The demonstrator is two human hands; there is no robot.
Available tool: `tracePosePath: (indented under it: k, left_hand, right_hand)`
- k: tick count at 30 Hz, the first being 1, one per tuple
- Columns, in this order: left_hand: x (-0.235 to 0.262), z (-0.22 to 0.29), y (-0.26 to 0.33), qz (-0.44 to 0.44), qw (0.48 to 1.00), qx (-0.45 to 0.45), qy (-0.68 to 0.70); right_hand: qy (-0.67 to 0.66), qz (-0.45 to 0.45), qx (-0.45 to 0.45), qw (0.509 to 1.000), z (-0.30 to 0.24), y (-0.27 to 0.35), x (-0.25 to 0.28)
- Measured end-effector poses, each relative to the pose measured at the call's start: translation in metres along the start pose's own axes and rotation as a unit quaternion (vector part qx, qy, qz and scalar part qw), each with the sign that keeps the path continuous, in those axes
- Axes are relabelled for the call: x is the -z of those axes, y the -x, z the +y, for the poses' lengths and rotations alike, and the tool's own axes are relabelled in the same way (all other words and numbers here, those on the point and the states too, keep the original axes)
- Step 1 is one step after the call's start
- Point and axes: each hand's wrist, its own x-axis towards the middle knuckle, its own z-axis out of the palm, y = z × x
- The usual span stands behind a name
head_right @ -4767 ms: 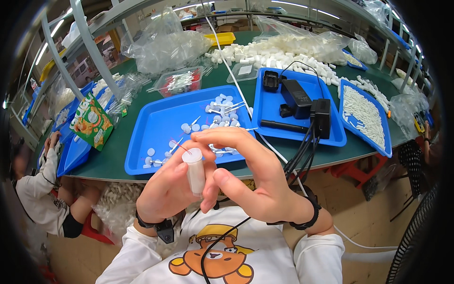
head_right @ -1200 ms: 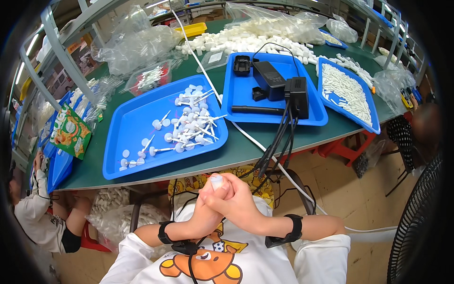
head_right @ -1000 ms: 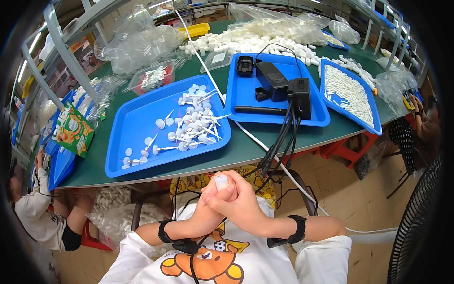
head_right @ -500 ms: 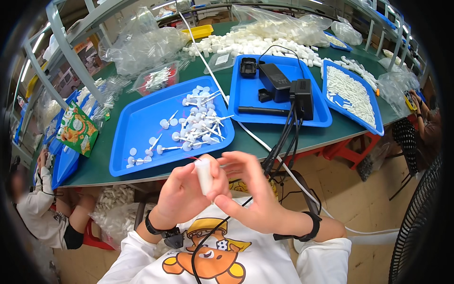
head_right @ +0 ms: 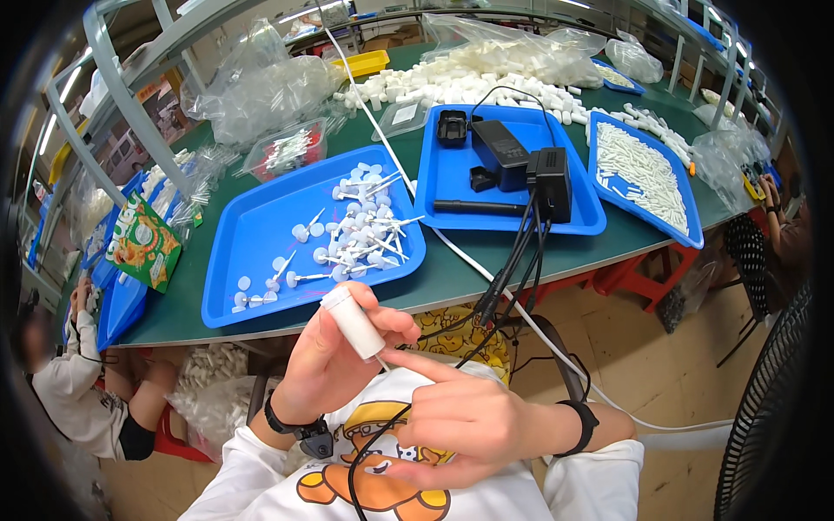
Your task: The person assembles small white plastic components by hand. They pick up a cylindrical white piece and a smaller white cap, then fit the cap onto the cylinder. The person repeats this process, handling the parts and placing the assembled units into a blue tray on the table.
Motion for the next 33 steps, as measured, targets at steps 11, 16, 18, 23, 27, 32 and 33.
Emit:
tracePosePath:
  k: [11,16,18,23,27,32,33]
  left_hand:
    - [0.0,-0.017,0.002,-0.014,0.996,-0.082,-0.043]
    - [-0.001,-0.018,0.002,-0.032,0.995,-0.084,-0.038]
    - [-0.002,-0.019,0.003,-0.024,0.996,-0.076,-0.036]
    - [-0.001,-0.018,0.003,-0.011,0.998,-0.054,-0.022]
    - [-0.005,-0.018,0.004,-0.002,0.998,-0.057,-0.022]
    - [-0.003,-0.014,0.003,0.016,0.998,-0.046,-0.043]
    - [-0.002,-0.008,0.003,0.025,0.997,-0.038,-0.065]
  right_hand:
    - [0.08,0.032,0.016,0.996,-0.005,0.008,-0.019]
    - [0.116,0.02,0.032,0.992,-0.003,0.012,-0.024]
    - [0.124,0.018,0.037,0.991,-0.003,0.012,-0.025]
    - [0.135,0.044,0.053,0.988,-0.002,0.008,-0.027]
    - [0.143,0.044,0.06,0.987,-0.001,0.009,-0.028]
    - [0.107,0.029,0.033,0.993,-0.002,0.003,-0.023]
    - [0.078,0.033,0.015,0.996,-0.003,0.001,-0.019]
